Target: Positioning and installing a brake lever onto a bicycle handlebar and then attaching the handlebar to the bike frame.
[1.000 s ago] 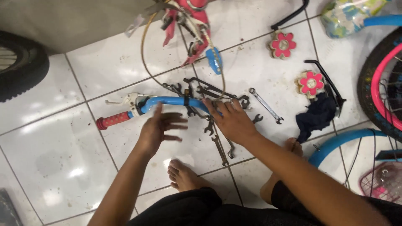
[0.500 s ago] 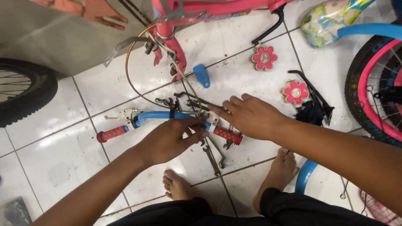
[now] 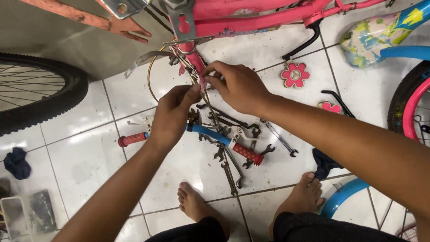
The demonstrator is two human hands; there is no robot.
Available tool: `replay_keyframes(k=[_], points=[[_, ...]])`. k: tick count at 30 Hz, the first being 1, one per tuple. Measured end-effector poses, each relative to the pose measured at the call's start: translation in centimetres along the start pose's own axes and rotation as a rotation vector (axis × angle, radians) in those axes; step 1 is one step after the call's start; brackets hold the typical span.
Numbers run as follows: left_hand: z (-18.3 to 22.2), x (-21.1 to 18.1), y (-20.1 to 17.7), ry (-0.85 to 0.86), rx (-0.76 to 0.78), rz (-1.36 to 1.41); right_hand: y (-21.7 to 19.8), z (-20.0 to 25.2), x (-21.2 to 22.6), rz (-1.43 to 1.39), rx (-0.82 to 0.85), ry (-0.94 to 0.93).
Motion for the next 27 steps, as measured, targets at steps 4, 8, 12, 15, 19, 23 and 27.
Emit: replay_keyframes(k=[4, 8, 12, 15, 19, 23, 27], points=[[0.4, -1.1, 1.3, 0.046, 0.036, 0.425, 2.3, -1.4, -1.5, -0.124, 0.013, 0.002], [-0.1, -0.2, 0.3, 0.073, 0.03, 0.498, 2.7, -1.2, -1.3, -0.088, 0.038, 0.047], [0.1, -0.8, -1.1, 0.145, -0.096, 0.345, 2.3, -0.5, -1.6, -0.131, 0.073, 0.107], [0.7, -1.5, -1.8, 0.186, -0.156, 0.186, 2.2, -0.4, -1.2, -0.11, 0.089, 0.11], [1.0, -1.9, -2.2, 0.312, -0.213, 0.05, 2.4, -0.5, -1.2, -0.093, 0.101, 0.093], [1.2, -2.0, -2.7, 0.383, -0.275, -0.042, 2.2, -0.9, -1.0, -0.022, 0.049, 0.033], [1.6, -2.9, -3.0, 0.506, -0.36, -0.273, 2.2, -0.7, -0.8, 0.041, 0.008, -0.018]])
Point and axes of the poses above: each hand's wrist, its own z-axis away from the middle knuckle, its own y-axis out of the palm, x = y × z, the point moved 6 cm from there along -z, towards the middle knuckle, and after that the axes turned 1 degree about -y, right-handed, at the moved point
